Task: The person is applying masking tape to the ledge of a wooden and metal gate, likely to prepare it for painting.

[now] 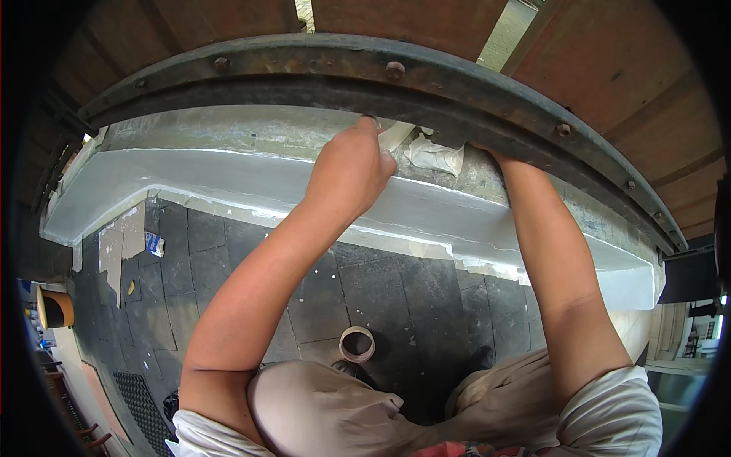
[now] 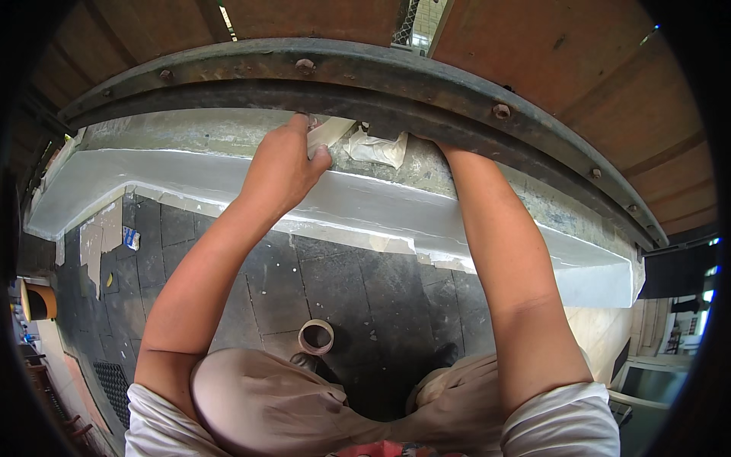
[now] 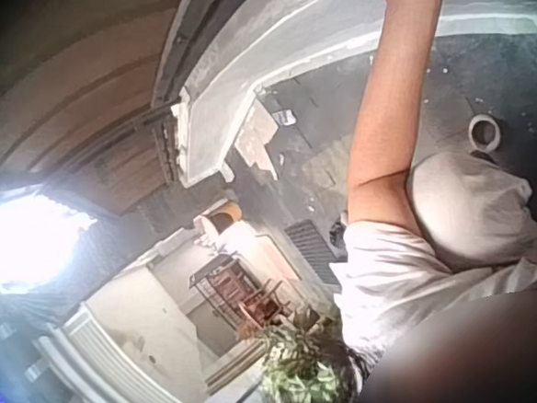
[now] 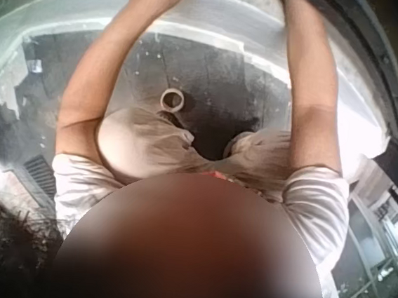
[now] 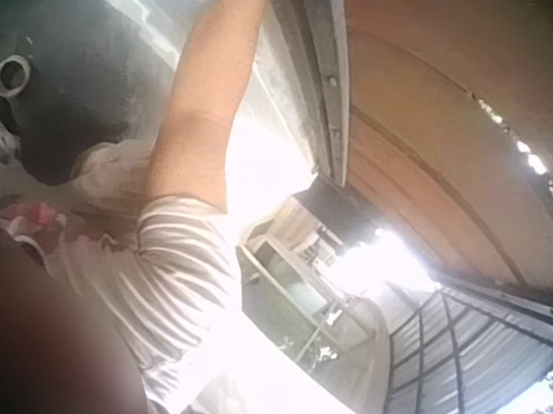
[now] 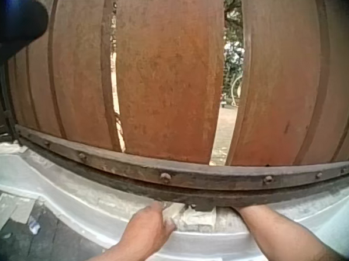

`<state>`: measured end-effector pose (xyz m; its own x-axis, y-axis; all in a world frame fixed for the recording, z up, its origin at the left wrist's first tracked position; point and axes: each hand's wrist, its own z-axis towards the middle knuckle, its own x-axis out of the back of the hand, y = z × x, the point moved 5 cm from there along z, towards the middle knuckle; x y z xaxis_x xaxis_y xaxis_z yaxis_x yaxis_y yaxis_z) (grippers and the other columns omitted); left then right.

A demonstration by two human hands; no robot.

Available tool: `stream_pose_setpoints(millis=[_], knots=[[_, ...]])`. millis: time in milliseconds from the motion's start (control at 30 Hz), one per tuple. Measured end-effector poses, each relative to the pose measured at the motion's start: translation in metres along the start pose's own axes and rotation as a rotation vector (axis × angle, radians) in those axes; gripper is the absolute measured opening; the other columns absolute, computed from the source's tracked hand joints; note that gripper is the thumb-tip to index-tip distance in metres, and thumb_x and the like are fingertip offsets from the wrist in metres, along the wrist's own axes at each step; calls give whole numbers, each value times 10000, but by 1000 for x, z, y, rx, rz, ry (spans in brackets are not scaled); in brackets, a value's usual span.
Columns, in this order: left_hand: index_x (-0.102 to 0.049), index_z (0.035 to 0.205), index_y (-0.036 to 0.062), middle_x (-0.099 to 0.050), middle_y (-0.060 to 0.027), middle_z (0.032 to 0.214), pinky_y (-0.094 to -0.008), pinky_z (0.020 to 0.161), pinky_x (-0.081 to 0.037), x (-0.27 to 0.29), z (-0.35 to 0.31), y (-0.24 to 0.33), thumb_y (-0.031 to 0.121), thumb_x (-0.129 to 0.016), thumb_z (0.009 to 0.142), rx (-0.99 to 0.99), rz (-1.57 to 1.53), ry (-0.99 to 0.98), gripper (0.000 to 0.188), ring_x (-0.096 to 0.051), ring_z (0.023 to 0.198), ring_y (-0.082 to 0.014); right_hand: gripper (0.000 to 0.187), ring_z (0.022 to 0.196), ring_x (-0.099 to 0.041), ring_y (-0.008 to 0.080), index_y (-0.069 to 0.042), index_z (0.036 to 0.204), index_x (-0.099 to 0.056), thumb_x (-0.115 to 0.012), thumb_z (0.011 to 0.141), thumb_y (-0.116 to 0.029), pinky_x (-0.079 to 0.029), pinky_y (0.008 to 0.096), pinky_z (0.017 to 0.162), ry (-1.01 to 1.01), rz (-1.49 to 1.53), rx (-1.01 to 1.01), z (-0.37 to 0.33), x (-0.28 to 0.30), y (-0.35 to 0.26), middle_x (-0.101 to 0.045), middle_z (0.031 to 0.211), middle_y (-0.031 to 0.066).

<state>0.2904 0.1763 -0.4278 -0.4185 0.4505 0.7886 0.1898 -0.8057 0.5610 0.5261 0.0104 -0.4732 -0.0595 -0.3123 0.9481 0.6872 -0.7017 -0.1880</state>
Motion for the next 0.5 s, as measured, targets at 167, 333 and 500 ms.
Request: stream_pose_setpoints(millis=[167,333,500], knots=[[-592,1122,-76,-693,-274,972,-484,833,-533,2,0,1,177,-674,839,79,-10,-56,389,-677,928,-430,504,1337,-456,250,-174,1354,-582,-615,933,-449,-326,391,1154,7,83,17,0,-1,-1,-525,1446,97],[-593,1125,-64,-697,-266,967,-486,826,-531,3,-1,8,199,-691,831,116,-79,-94,406,-679,922,-422,516,1345,-448,254,-172,1372,-566,-580,955,-475,-318,395,1157,-14,185,-9,3,-6,13,-512,1460,99],[-621,1156,-40,-673,-218,871,-435,743,-515,-7,-7,14,197,-699,856,55,-185,-31,390,-654,762,-352,539,1382,-417,264,-184,1394,-550,-545,961,-505,-291,406,1180,-7,89,-24,2,-9,26,-482,1495,97]])
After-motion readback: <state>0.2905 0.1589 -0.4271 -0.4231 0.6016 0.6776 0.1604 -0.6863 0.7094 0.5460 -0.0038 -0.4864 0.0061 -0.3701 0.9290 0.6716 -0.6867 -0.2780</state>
